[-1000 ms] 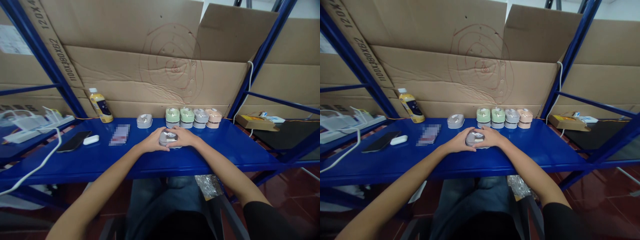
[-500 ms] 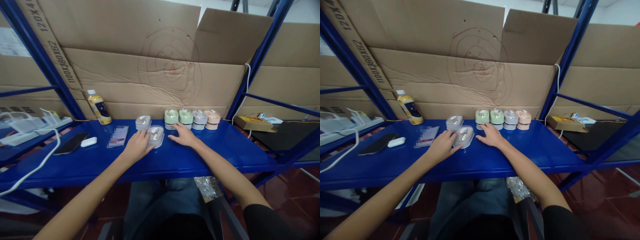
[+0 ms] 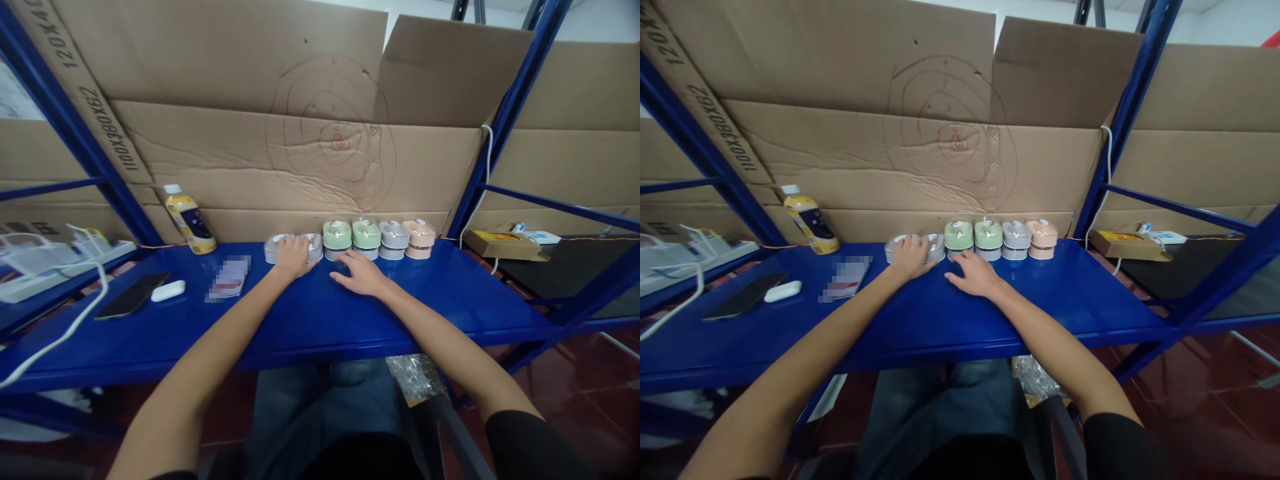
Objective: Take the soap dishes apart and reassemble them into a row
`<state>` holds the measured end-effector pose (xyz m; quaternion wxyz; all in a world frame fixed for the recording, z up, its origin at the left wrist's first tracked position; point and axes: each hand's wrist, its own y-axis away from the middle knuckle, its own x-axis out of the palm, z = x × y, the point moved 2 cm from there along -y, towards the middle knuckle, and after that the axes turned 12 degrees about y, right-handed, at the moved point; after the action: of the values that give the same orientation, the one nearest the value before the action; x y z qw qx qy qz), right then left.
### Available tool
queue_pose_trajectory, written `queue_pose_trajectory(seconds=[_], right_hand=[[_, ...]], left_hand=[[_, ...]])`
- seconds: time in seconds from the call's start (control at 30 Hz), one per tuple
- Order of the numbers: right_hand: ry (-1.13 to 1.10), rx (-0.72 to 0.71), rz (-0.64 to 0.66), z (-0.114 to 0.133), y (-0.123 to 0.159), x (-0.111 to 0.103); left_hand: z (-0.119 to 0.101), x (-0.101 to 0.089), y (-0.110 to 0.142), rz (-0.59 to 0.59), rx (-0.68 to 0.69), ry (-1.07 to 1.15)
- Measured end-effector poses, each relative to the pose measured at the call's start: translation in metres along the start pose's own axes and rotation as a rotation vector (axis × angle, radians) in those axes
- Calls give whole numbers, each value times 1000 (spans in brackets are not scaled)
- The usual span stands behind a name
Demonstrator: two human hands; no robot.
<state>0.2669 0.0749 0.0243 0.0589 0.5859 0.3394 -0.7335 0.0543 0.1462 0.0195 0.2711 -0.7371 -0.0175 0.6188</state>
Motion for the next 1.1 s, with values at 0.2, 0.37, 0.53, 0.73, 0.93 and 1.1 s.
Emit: queue_pose_trajectory(seconds=[0.2, 0.37, 0.53, 0.73, 0.93, 1.1], right_hand=[[-21, -3, 25, 2, 0, 0], [-16, 1, 11, 2, -1, 0], [-75, -32, -36, 3, 1, -2], [-215, -223, 1, 9, 5, 1], [-177, -171, 101, 0, 3, 5], [-242, -77, 55, -21, -1, -2]], left_hand=[[28, -6, 12, 62, -151, -52], [31, -18, 56, 68, -114, -92], [11, -37, 116, 7, 73, 27], [-32, -51, 135, 56, 363, 429], [-37, -26, 84, 123, 362, 736], [-24, -2, 53, 278, 260, 889]])
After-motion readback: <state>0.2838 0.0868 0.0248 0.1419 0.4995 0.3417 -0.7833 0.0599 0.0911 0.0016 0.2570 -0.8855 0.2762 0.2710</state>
